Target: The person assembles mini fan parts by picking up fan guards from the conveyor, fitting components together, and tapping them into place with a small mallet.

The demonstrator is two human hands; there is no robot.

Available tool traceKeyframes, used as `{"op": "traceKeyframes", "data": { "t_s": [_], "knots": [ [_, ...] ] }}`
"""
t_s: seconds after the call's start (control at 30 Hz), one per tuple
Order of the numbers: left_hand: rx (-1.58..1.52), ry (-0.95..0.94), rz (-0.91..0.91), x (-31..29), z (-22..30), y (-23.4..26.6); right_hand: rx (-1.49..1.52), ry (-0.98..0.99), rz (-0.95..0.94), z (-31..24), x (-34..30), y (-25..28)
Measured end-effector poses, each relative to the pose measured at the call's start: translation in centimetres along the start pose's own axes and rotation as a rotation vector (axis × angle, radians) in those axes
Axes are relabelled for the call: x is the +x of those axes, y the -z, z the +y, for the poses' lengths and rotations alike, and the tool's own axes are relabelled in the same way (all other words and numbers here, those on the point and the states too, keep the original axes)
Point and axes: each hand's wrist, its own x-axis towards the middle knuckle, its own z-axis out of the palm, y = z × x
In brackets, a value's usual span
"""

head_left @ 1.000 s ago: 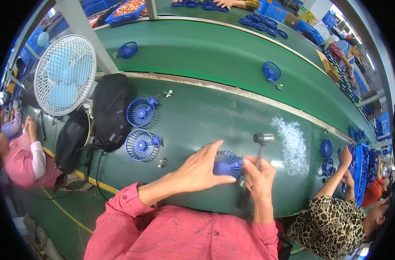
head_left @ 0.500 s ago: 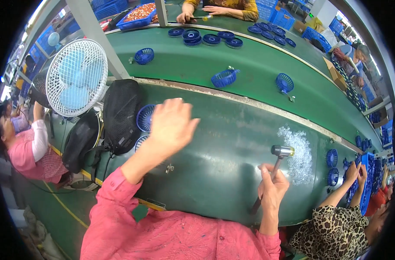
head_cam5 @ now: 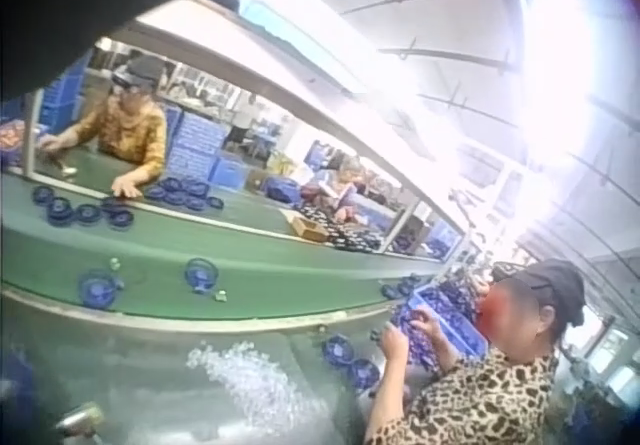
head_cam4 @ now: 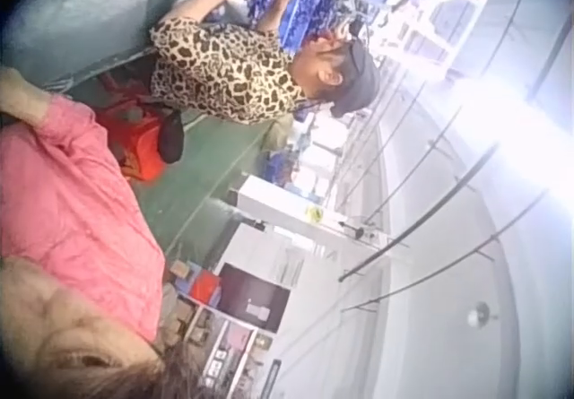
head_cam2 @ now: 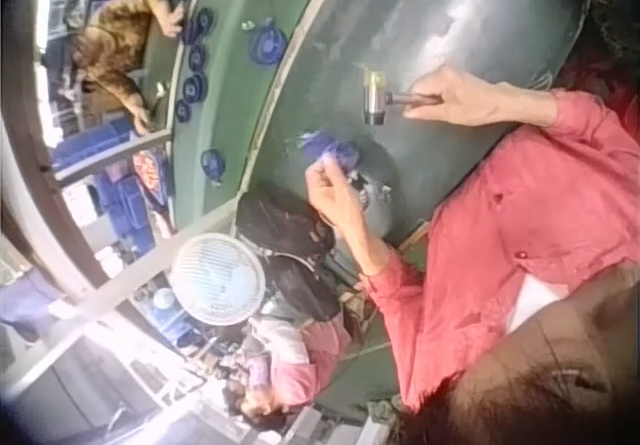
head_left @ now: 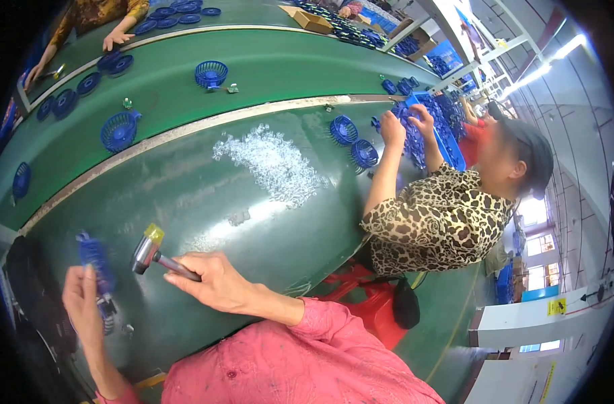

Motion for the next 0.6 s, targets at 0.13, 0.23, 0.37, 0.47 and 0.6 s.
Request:
{"op": "traceKeyframes", "data": {
  "t_s": [0.13,0.23,0.37,0.47,0.6],
  "knots": [
    [-0.545,0.193,-0.151,-2.3,3.5,-5.2,0.084,0.285,0.115,-0.9,-0.4,-0.4],
    [-0.825,0.187,-0.222,-3.7,5.0,-7.0,0.016,0.164,0.043,-1.5,-0.7,-1.1],
    [-0.805,0.287,-0.314,-3.6,5.4,-8.4,-0.087,-0.113,0.062,-1.3,-0.9,1.6],
    [-0.666,0.201,-0.200,-3.7,4.3,-7.4,0.003,-0.065,0.234,1.2,-0.7,2.5],
    [-0.597,0.303,-0.211,-4.1,3.4,-5.6,0.320,-0.355,0.208,-0.8,0.2,3.6]
  ]
}}
